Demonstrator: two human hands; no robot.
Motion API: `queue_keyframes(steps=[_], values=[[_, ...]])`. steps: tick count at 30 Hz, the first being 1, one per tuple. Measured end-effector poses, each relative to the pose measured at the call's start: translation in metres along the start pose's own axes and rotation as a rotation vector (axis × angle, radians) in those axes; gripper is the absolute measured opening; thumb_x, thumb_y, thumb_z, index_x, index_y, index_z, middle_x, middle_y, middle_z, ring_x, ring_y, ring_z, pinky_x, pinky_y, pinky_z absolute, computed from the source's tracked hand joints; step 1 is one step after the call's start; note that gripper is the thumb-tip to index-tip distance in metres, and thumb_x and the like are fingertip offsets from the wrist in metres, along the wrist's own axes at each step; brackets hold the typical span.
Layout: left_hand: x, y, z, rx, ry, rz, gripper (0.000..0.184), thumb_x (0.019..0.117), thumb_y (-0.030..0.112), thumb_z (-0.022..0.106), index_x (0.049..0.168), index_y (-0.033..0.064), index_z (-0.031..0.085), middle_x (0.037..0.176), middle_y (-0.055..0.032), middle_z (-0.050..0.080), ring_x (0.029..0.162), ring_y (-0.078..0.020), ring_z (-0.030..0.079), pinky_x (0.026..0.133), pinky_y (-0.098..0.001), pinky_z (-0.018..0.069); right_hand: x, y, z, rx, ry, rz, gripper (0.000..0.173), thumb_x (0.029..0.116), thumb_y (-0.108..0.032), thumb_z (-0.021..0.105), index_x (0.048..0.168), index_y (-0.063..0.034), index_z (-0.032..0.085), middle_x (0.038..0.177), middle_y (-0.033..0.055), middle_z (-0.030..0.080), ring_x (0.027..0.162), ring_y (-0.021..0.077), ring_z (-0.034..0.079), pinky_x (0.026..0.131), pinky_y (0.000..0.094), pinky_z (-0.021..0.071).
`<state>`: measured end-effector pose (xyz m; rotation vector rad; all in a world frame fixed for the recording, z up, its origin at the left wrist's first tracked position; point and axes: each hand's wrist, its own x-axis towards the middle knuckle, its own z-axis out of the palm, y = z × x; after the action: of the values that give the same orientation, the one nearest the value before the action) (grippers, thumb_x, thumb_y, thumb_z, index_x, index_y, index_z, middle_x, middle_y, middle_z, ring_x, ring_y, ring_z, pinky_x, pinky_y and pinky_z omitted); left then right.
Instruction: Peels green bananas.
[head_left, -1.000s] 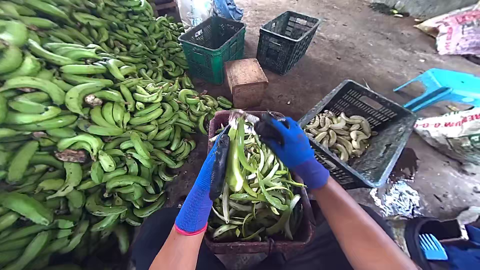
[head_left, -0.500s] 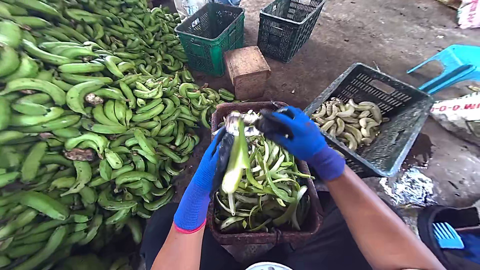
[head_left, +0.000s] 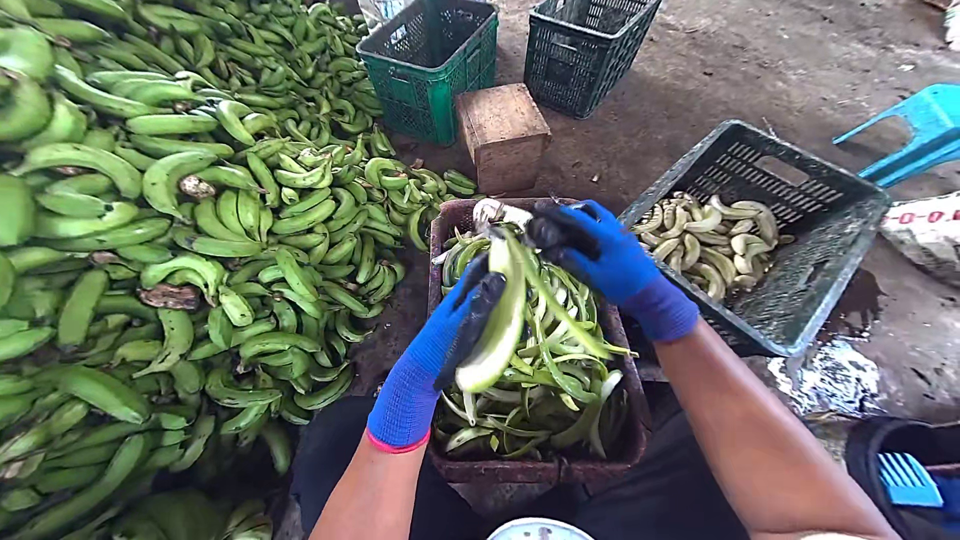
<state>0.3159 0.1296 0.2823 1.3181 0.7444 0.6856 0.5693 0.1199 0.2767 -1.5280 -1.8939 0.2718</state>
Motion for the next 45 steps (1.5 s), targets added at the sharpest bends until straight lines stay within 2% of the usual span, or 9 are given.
queue_keyframes(steps=[9, 13, 19, 22, 25, 28, 32, 36, 45], values=[[0.03, -0.021, -0.011, -0.482, 0.649, 0.309, 0.044, 0.11, 0.041, 0.037, 0.147, 0.0174, 0.042, 0.122, -0.0031, 0.063, 0.105, -0.0124, 0.065, 0.09, -0.0348, 0.0562, -0.035, -0.032, 0.042, -0.103, 0.013, -0.206, 0.048, 0.0872, -0.042, 0.069, 0.131, -0.0215, 0.072, 0.116, 0.0159, 0.069, 0.104, 0.0357, 0.066, 0.084, 0.0553, 0.0534], [0.026, -0.014, 0.004, -0.399, 0.553, 0.383, 0.038, 0.1113, 0.037, 0.031, 0.138, 0.0183, 0.05, 0.11, 0.0032, 0.066, 0.096, -0.0037, 0.066, 0.08, -0.0249, 0.0579, -0.023, -0.033, 0.025, -0.058, 0.034, -0.054, 0.054, 0.0888, -0.03, 0.067, 0.14, -0.0146, 0.064, 0.12, 0.02, 0.065, 0.107, 0.0369, 0.064, 0.088, 0.0558, 0.0537], [0.015, -0.003, 0.0, 0.022, 0.287, 0.149, 0.047, 0.1112, 0.032, 0.03, 0.154, 0.0158, 0.037, 0.131, -0.0015, 0.059, 0.11, -0.0012, 0.058, 0.095, -0.0243, 0.0498, -0.021, -0.012, 0.008, -0.031, 0.026, -0.084, 0.057, 0.0858, -0.033, 0.07, 0.139, -0.014, 0.065, 0.122, 0.0188, 0.065, 0.11, 0.0348, 0.063, 0.092, 0.053, 0.0521], [0.012, -0.003, 0.003, 0.199, 0.024, 0.079, 0.05, 0.1077, 0.028, 0.035, 0.155, 0.0105, 0.036, 0.122, -0.0079, 0.064, 0.1, -0.0057, 0.062, 0.089, -0.0276, 0.053, -0.012, -0.005, 0.002, 0.05, -0.064, 0.047, 0.052, 0.0943, -0.024, 0.063, 0.145, -0.0138, 0.058, 0.129, 0.019, 0.062, 0.115, 0.0342, 0.062, 0.095, 0.0561, 0.0517], [0.016, -0.008, 0.006, 0.234, -0.161, -0.06, 0.056, 0.1076, 0.037, 0.036, 0.159, 0.0147, 0.032, 0.139, -0.0132, 0.058, 0.118, -0.0143, 0.06, 0.103, -0.037, 0.0482, -0.005, -0.003, -0.002, 0.06, -0.109, 0.167, 0.046, 0.1039, -0.022, 0.052, 0.15, -0.0164, 0.053, 0.135, 0.0167, 0.063, 0.12, 0.0329, 0.062, 0.1, 0.0582, 0.0484], [0.023, -0.021, 0.003, 0.019, 0.083, -0.095, 0.046, 0.1085, 0.036, 0.036, 0.15, 0.0179, 0.043, 0.119, -0.0068, 0.065, 0.099, -0.0115, 0.064, 0.085, -0.0326, 0.0542, -0.015, -0.01, 0.01, -0.011, -0.085, 0.109, 0.049, 0.0987, -0.025, 0.056, 0.147, -0.0152, 0.056, 0.128, 0.0177, 0.064, 0.112, 0.0347, 0.064, 0.092, 0.0593, 0.0522], [0.031, -0.026, -0.007, -0.612, 0.356, -0.004, 0.035, 0.1075, 0.045, 0.04, 0.109, 0.0183, 0.063, 0.084, 0.0034, 0.066, 0.071, -0.0044, 0.064, 0.06, -0.0218, 0.0556, -0.037, -0.022, 0.037, -0.136, 0.067, -0.198, 0.051, 0.0863, -0.041, 0.069, 0.131, -0.0158, 0.071, 0.115, 0.0184, 0.069, 0.105, 0.0385, 0.066, 0.085, 0.0578, 0.0533], [0.036, -0.024, -0.014, -0.837, 0.377, 0.107, 0.04, 0.1056, 0.052, 0.036, 0.1, 0.0204, 0.06, 0.08, 0.0031, 0.063, 0.064, -0.0057, 0.062, 0.054, -0.0213, 0.0535, -0.041, -0.027, 0.047, -0.235, 0.204, -0.319, 0.035, 0.0875, -0.039, 0.07, 0.116, -0.0214, 0.078, 0.114, 0.0157, 0.07, 0.105, 0.0352, 0.065, 0.084, 0.0521, 0.0515], [0.026, -0.008, 0.005, -0.429, 0.417, 0.11, 0.038, 0.1078, 0.048, 0.037, 0.117, 0.0206, 0.062, 0.087, 0.0048, 0.067, 0.073, -0.0012, 0.064, 0.062, -0.0201, 0.0551, -0.029, -0.031, 0.026, -0.114, -0.004, -0.025, 0.055, 0.0906, -0.037, 0.061, 0.141, -0.0151, 0.063, 0.117, 0.0176, 0.067, 0.1, 0.0349, 0.067, 0.079, 0.0548, 0.0554]])
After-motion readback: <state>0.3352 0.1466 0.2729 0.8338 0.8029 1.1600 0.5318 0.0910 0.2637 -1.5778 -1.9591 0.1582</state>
